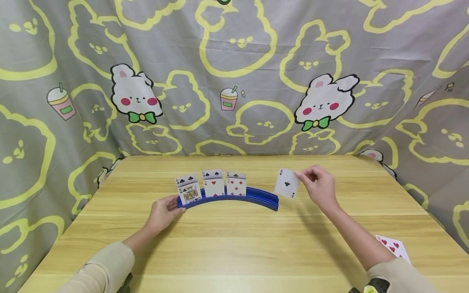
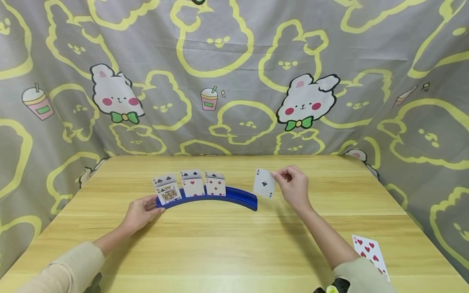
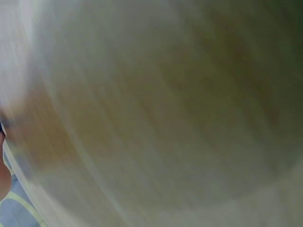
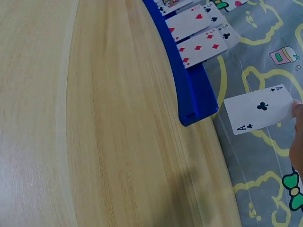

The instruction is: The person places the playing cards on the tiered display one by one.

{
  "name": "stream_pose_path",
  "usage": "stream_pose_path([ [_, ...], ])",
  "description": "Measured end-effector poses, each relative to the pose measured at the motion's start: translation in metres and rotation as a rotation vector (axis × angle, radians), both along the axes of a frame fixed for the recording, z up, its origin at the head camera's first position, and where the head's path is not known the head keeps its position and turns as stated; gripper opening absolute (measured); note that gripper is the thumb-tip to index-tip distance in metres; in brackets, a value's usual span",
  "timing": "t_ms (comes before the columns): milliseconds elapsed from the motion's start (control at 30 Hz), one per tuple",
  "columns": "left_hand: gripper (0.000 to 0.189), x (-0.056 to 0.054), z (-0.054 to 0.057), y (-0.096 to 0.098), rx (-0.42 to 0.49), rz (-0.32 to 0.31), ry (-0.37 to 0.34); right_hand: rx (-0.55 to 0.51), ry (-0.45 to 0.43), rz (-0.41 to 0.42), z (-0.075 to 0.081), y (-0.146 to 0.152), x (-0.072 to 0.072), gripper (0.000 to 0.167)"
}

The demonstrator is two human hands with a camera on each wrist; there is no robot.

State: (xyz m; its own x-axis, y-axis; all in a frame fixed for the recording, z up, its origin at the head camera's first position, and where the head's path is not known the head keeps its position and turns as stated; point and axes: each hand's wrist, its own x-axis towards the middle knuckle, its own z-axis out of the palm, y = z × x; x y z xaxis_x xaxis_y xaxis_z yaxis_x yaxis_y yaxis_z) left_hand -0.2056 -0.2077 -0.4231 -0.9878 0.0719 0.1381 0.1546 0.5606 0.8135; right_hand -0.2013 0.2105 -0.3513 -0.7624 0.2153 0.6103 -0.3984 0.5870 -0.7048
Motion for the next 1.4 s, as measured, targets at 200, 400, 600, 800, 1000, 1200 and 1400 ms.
stream_pose_path([
  [200,0.04,0.001,0.002,0.0,0.004,0.004,-0.012,-0.006,0.017,0.034,-0.001,-0.01,-0.002,0.012],
  [400,0.04,0.001,0.002,0.001,0.003,0.007,-0.012,-0.003,0.038,0.06,0.0,-0.02,-0.005,0.012],
  [600,0.04,0.001,0.001,0.0,-0.001,0.008,-0.015,0.001,0.053,0.083,0.0,-0.03,-0.007,0.013],
  [800,0.04,0.002,0.001,-0.001,-0.012,0.008,-0.015,0.02,0.08,0.103,0.0,-0.04,-0.01,0.014],
  [1000,0.04,0.002,0.002,0.0,-0.011,0.01,-0.015,0.048,0.096,0.104,-0.002,-0.045,-0.011,0.014],
  [1200,0.041,0.002,0.004,0.001,0.025,0.001,-0.027,0.058,0.099,0.095,-0.006,-0.048,-0.013,0.015],
  [1400,0.04,0.001,0.003,0.001,0.021,-0.008,-0.018,0.055,0.133,0.102,-0.009,-0.05,-0.016,0.015],
])
